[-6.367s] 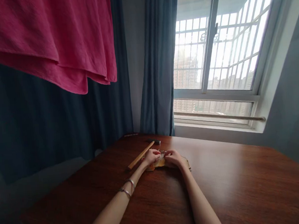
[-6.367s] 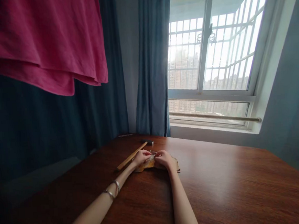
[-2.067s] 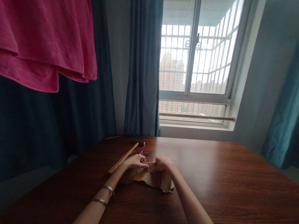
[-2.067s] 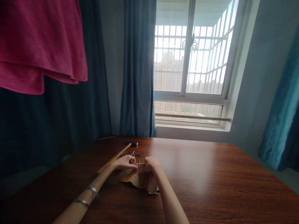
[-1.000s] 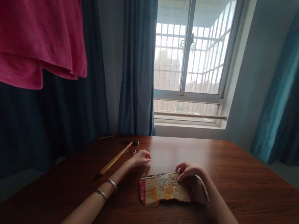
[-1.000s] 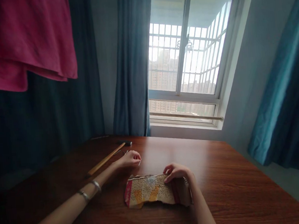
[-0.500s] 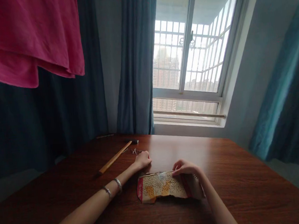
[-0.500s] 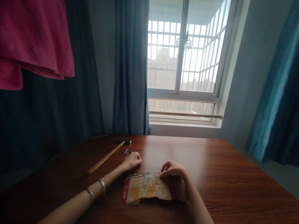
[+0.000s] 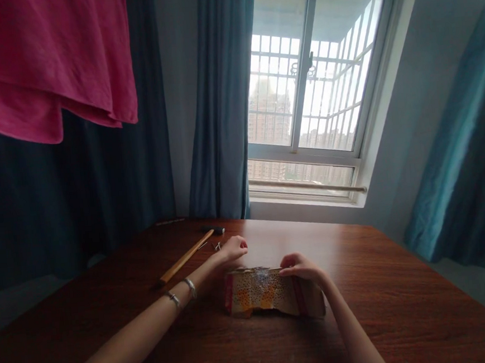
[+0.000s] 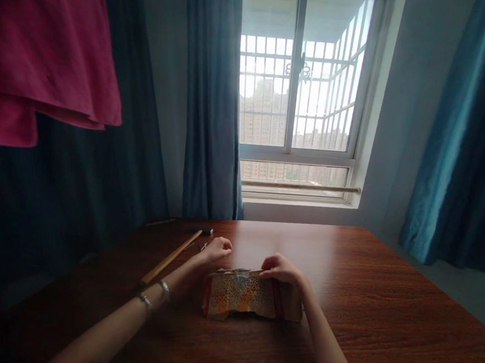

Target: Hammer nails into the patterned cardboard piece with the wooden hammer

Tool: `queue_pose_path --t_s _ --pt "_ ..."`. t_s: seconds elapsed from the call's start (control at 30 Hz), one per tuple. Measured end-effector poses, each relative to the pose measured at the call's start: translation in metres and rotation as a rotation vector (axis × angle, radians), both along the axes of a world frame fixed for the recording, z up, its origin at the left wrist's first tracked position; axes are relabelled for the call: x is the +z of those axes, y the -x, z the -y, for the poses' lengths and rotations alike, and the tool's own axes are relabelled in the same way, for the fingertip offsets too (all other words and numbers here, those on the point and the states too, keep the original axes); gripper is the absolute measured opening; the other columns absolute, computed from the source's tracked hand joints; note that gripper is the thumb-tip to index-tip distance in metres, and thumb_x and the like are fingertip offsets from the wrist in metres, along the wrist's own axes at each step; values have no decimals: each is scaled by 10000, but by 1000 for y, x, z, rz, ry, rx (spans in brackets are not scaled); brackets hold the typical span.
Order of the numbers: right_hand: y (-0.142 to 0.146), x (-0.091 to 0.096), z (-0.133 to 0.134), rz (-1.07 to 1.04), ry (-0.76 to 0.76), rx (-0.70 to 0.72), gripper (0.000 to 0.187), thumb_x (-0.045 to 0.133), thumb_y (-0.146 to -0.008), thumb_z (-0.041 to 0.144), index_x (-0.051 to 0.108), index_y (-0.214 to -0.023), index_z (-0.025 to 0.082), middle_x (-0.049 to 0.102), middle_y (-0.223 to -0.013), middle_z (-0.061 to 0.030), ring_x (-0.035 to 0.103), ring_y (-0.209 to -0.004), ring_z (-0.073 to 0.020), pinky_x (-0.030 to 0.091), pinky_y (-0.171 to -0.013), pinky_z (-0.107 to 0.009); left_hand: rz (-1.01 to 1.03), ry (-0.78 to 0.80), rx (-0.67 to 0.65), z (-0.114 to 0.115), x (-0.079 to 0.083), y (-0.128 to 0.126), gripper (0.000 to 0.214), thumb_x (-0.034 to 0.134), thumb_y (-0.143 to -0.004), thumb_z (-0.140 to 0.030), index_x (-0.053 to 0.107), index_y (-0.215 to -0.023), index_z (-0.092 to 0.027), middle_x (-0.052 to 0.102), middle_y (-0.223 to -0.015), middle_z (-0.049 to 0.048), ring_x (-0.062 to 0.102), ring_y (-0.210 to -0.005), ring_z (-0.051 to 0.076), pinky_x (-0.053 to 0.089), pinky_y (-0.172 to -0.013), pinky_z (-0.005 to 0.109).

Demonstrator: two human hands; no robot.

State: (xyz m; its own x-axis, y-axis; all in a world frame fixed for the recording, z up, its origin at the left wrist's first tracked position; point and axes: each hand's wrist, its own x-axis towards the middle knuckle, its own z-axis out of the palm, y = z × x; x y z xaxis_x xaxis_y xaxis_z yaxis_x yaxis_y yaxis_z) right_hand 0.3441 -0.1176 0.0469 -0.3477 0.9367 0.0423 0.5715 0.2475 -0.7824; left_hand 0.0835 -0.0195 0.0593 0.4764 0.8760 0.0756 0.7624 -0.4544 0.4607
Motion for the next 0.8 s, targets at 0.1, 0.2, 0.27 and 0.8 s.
queue_pose_path --t_s 0.1,0.2,0.27,0.8 --pt "3 3 2 15 -49 16 263 668 -637 391 668 -769 163 626 -700 2 528 -657 -136 396 -606 -236 52 487 -271 3 -1 -30 241 571 -707 -338 678 -755 -128 639 -651 40 568 -572 148 415 -538 238" --pt "4 4 3 8 -80 9 249 663 -648 382 663 -763 161 612 -685 6 520 -656 -132 386 -596 -226 74 676 -328 3 -7 -51 257 646 -647 -388 672 -677 -134 587 -543 2 483 -452 114 356 -468 233" --pt "2 3 2 3 -80 -12 249 667 -645 379 659 -760 158 597 -665 11 507 -637 -124 372 -576 -218 130 752 -313 1 -11 -58 260 677 -616 -393 666 -660 -137 579 -530 -8 469 -437 108 344 -458 232" --pt "-11 -5 -4 -7 -76 -62 247 674 -635 390 663 -753 173 582 -663 15 489 -615 -114 352 -552 -213 291 1000 -439 -13 -16 -47 328 721 -619 -362 703 -860 -140 686 -729 35 562 -541 121 414 -538 220"
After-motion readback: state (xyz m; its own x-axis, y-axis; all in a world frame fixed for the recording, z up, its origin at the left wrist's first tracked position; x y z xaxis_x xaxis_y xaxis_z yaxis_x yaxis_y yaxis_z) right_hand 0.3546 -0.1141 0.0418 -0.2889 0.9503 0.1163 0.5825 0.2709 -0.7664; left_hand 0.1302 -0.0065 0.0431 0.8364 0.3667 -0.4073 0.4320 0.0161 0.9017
